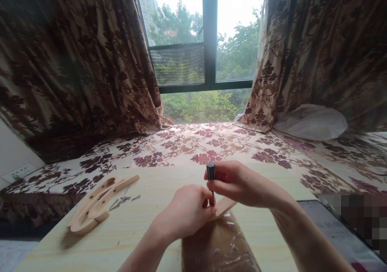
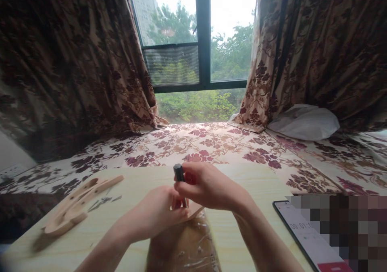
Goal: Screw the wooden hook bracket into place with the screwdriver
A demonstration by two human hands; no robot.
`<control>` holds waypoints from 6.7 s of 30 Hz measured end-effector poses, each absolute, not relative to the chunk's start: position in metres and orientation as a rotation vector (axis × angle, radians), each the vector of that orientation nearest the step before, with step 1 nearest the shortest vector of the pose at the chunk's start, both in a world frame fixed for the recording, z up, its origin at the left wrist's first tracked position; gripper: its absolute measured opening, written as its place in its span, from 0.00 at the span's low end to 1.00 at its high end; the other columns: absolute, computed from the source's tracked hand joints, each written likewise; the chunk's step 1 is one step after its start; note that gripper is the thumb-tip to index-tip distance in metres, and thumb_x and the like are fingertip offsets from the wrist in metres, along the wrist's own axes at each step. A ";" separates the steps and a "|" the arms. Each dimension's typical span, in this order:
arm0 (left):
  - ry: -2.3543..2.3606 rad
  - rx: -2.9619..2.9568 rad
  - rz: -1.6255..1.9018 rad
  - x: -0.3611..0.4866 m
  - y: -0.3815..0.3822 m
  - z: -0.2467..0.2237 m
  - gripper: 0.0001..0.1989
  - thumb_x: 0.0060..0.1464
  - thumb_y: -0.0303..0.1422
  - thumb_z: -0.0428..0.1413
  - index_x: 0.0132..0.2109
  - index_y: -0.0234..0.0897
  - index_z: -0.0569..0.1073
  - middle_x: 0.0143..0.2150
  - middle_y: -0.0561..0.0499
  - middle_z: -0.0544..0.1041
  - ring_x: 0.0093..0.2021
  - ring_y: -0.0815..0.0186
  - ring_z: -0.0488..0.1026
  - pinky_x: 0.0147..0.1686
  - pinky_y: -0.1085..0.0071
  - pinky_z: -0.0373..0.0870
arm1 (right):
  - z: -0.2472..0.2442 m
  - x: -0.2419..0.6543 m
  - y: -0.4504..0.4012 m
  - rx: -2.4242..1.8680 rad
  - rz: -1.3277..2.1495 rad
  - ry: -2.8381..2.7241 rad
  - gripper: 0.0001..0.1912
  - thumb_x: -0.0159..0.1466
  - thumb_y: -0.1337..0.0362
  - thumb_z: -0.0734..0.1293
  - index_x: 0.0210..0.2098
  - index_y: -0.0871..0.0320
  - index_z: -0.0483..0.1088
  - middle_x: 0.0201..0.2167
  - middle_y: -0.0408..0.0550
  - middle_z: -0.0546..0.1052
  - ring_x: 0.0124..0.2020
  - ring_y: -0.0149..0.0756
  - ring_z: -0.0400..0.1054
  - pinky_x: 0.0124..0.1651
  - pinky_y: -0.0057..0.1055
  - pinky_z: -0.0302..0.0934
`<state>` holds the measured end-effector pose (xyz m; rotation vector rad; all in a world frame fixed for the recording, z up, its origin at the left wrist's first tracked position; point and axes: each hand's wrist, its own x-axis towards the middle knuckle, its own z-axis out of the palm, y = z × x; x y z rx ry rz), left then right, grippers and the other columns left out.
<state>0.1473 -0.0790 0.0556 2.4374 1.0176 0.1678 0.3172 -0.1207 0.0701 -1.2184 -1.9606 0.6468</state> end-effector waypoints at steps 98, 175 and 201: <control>1.031 2.444 0.139 0.146 -0.079 0.056 0.06 0.45 0.36 0.54 0.31 0.43 0.75 0.27 0.55 0.76 0.30 0.64 0.71 0.28 0.71 0.60 | 0.075 0.316 -0.117 -1.203 0.594 -1.889 0.11 0.63 0.64 0.62 0.25 0.57 0.58 0.23 0.37 0.58 0.25 0.27 0.51 0.28 0.26 0.49; 1.003 2.605 0.110 0.133 -0.086 0.072 0.11 0.51 0.29 0.52 0.21 0.38 0.69 0.23 0.57 0.67 0.23 0.72 0.60 0.24 0.75 0.52 | 0.075 0.309 -0.122 -1.274 0.584 -1.981 0.11 0.62 0.68 0.63 0.24 0.57 0.59 0.20 0.36 0.59 0.24 0.25 0.52 0.25 0.26 0.47; 0.914 2.695 0.345 0.142 -0.084 0.043 0.08 0.49 0.29 0.53 0.23 0.39 0.71 0.27 0.55 0.73 0.28 0.68 0.65 0.33 0.71 0.57 | 0.081 0.314 -0.128 -1.277 0.717 -1.968 0.06 0.61 0.69 0.63 0.27 0.59 0.65 0.21 0.36 0.60 0.24 0.25 0.51 0.25 0.25 0.48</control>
